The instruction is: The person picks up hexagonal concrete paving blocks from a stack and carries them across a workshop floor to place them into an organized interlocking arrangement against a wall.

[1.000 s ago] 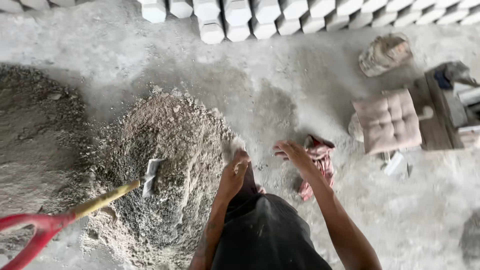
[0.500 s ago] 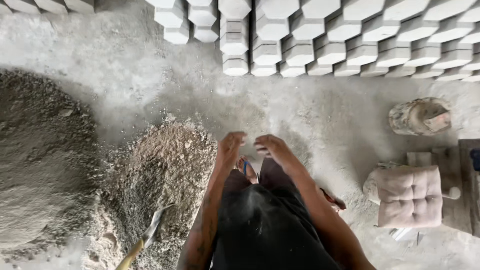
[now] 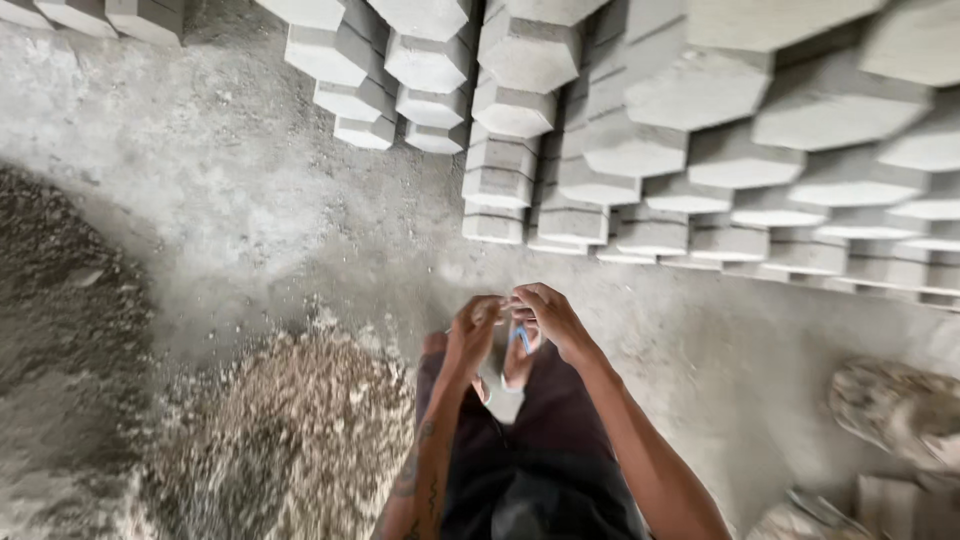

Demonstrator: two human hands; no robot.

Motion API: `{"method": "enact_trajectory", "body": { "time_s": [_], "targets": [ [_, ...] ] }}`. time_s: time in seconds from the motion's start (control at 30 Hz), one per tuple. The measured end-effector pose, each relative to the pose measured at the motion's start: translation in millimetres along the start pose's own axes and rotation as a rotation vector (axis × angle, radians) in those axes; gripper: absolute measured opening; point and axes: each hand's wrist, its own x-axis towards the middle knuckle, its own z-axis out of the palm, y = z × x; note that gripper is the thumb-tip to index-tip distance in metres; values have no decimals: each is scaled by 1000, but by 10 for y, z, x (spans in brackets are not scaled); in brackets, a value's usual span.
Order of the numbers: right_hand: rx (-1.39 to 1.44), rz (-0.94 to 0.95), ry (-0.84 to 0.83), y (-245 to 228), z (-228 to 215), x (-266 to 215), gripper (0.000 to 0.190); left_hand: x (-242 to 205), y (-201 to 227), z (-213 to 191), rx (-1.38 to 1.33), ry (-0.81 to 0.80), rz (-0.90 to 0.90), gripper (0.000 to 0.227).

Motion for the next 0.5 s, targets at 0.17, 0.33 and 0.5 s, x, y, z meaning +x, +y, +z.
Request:
{"method": "enact_trajectory", "body": {
  "time_s": [0.17, 0.33, 0.5],
  "targets": [
    [-7, -40, 197, 688, -139, 2408, 61, 1835, -540, 46, 79, 17, 182, 36],
    [-100, -169, 454, 1295, -454, 4475, 67, 3842, -1649, 90, 229, 239, 298, 34],
    [-105, -290, 518, 1462, -357, 5204, 109, 5021, -1889, 194, 304, 356, 304, 66]
  ]
}}
